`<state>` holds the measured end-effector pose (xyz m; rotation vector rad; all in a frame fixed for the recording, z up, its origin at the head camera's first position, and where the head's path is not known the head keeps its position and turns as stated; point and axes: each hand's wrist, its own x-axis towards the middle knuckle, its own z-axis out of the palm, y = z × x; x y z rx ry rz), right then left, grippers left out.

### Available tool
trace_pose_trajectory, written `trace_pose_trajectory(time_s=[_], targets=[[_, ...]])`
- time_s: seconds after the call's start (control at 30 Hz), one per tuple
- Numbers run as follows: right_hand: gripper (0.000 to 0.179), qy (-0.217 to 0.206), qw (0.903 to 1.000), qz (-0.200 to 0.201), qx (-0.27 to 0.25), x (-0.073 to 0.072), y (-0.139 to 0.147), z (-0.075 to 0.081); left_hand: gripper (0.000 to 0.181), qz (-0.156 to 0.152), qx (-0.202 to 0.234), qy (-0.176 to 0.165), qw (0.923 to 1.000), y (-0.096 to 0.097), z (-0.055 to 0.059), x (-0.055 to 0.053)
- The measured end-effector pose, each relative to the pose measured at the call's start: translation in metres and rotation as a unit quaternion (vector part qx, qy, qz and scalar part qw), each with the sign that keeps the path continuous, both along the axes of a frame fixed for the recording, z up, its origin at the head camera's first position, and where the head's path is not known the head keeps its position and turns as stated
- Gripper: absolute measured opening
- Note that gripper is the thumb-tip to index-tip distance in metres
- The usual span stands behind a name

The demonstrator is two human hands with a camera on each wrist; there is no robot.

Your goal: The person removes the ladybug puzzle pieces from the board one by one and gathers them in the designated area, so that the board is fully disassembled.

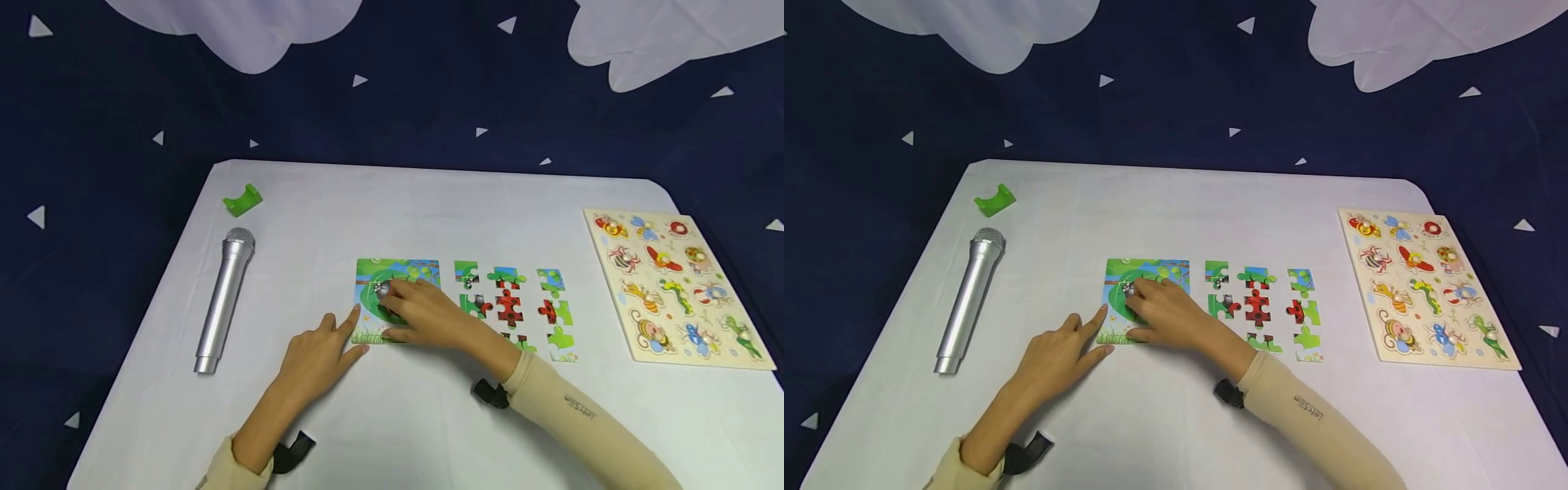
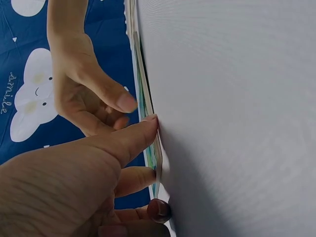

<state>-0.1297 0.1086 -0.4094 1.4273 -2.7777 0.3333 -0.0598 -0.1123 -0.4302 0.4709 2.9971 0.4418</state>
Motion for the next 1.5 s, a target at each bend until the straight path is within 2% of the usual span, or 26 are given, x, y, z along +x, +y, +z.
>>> trace_pose_trajectory(time_s=[0.13,0.27,0.43,0.67,0.83,1.17,1.5], targets=[[0.050,0.001,0.9996,-0.002,0.028,0.000,-0.004,-0.001,0.064,-0.004,0.002,0.002,1.0000,0.003,0.000,0.000],[0.048,-0.014,0.9990,-0.008,0.042,-0.001,-0.005,0.002,0.064,-0.005,0.002,-0.002,1.0000,0.004,0.001,0.002],[0.037,-0.026,0.9988,0.000,0.042,-0.005,-0.008,0.003,0.064,-0.004,0.002,-0.004,1.0000,0.004,0.001,0.002],[0.030,-0.003,0.9979,0.023,0.061,-0.012,-0.018,0.005,0.064,-0.004,0.005,-0.001,1.0000,0.002,0.001,0.001],[0.029,0.013,0.9968,0.035,0.070,-0.014,-0.014,0.009,0.064,-0.002,0.005,-0.005,1.0000,0.000,0.000,0.000],[0.035,0.054,0.9974,0.032,0.034,-0.003,0.037,0.021,0.065,0.008,0.005,-0.008,0.9999,-0.004,-0.001,0.000],[0.034,0.033,0.9986,-0.032,0.025,0.024,0.094,0.014,0.065,0.006,0.004,-0.005,1.0000,-0.005,0.001,0.000]])
